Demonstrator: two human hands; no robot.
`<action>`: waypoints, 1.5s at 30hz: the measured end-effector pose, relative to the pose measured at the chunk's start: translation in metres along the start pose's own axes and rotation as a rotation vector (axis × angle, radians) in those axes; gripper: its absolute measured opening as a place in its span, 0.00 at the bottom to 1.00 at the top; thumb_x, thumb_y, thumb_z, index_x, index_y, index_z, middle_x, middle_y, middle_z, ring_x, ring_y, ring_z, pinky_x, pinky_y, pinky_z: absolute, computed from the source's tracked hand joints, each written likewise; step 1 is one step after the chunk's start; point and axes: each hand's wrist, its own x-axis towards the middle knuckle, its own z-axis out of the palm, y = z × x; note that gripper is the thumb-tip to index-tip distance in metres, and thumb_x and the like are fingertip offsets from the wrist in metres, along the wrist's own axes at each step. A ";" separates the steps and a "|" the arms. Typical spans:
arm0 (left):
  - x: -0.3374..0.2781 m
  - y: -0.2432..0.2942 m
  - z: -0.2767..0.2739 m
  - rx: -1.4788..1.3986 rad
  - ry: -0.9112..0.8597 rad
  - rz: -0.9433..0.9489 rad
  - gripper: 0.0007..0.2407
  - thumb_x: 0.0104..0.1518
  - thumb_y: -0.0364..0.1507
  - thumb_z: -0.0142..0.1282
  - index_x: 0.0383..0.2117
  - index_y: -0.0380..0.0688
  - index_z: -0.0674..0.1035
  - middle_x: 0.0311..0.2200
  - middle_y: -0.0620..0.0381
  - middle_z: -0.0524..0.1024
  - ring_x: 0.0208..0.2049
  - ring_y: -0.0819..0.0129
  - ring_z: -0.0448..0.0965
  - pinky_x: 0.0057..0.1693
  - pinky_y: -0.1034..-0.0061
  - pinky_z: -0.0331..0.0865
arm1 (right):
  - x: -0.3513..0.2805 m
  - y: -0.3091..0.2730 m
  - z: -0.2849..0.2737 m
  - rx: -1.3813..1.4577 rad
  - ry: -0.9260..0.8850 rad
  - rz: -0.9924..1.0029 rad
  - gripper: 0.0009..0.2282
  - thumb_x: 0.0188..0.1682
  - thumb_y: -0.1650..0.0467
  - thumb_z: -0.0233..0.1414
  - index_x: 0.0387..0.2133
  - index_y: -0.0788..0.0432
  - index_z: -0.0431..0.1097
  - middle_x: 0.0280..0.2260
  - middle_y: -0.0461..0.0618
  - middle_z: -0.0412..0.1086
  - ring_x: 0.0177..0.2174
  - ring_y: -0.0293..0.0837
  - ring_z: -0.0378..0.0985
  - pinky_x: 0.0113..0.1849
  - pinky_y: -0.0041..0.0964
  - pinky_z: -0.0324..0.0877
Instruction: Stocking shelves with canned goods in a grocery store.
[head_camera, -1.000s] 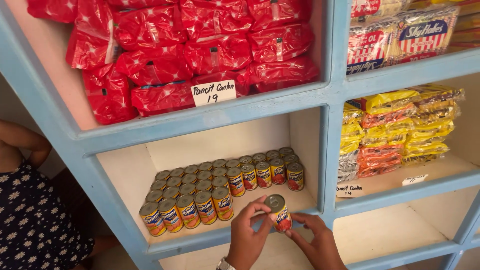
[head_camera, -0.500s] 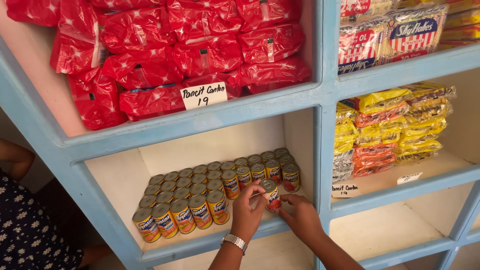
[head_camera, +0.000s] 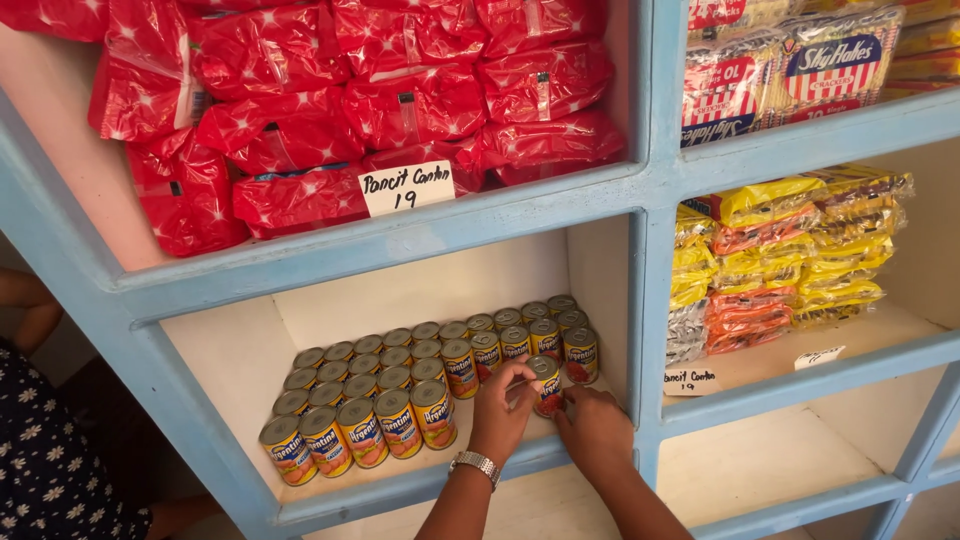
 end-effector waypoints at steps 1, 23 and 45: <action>0.001 -0.001 0.001 0.000 0.000 -0.001 0.05 0.57 0.22 0.60 0.36 0.38 0.76 0.57 0.46 0.76 0.47 0.68 0.84 0.52 0.75 0.79 | 0.000 -0.001 0.001 0.000 -0.001 0.000 0.14 0.42 0.62 0.62 0.41 0.50 0.76 0.39 0.49 0.77 0.43 0.50 0.78 0.43 0.46 0.74; -0.013 0.026 0.003 0.348 -0.076 -0.085 0.18 0.55 0.22 0.60 0.51 0.56 0.74 0.43 0.56 0.70 0.44 0.66 0.81 0.43 0.73 0.80 | 0.001 0.016 0.028 0.016 0.200 -0.044 0.09 0.39 0.65 0.64 0.28 0.57 0.78 0.32 0.52 0.77 0.38 0.52 0.78 0.40 0.47 0.74; -0.009 0.015 -0.001 0.265 -0.199 -0.209 0.25 0.54 0.20 0.56 0.60 0.51 0.66 0.53 0.49 0.78 0.54 0.63 0.81 0.53 0.70 0.78 | 0.002 0.019 0.038 -0.117 0.285 -0.144 0.13 0.46 0.67 0.52 0.42 0.54 0.77 0.44 0.48 0.76 0.42 0.52 0.77 0.47 0.47 0.70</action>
